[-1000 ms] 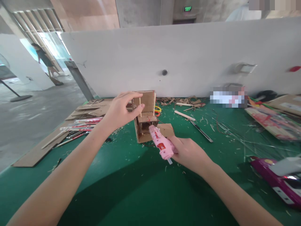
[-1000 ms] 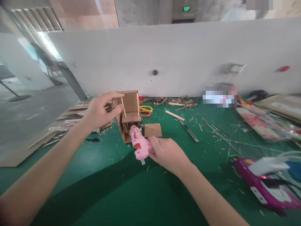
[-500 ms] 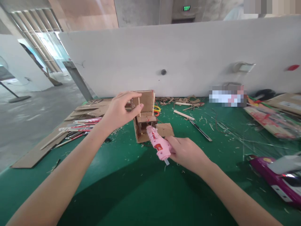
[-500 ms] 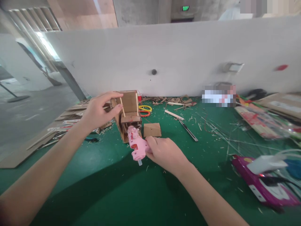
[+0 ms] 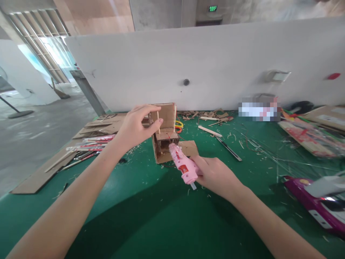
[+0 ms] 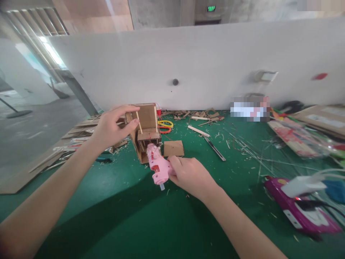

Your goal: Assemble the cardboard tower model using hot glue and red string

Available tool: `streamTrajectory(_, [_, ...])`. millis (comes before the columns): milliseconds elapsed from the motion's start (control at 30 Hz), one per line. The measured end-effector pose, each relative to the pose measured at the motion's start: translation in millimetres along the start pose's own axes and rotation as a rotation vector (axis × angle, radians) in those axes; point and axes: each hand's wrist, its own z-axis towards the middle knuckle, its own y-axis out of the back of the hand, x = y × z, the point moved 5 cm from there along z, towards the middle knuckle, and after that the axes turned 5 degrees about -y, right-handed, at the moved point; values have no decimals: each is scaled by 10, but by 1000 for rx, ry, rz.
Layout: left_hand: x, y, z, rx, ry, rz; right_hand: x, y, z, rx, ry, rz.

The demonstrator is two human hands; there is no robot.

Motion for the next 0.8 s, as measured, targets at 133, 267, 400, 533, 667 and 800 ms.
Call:
streamTrajectory(133, [2,-1,4,0,0,-6,10,-20,16,-1,-2,1])
streamTrajectory(267, [9,-5,-4,1,5,-12,1,-26,7,-1,-6,3])
streamTrajectory(400, [4,-5,-10,2,3,-10,-5,-21,6,0,-9,-1])
streamTrajectory(533, [5,-4,-7,6,7,-10,-13,-23,4,-5,-7,-6])
streamTrajectory(667, [11,2,-5,8,7,-18,-13,-22,-34,-35,6,1])
streamTrajectory(800, [10,3,-8,12,14,-28,9,-59,-49,-28,59,8])
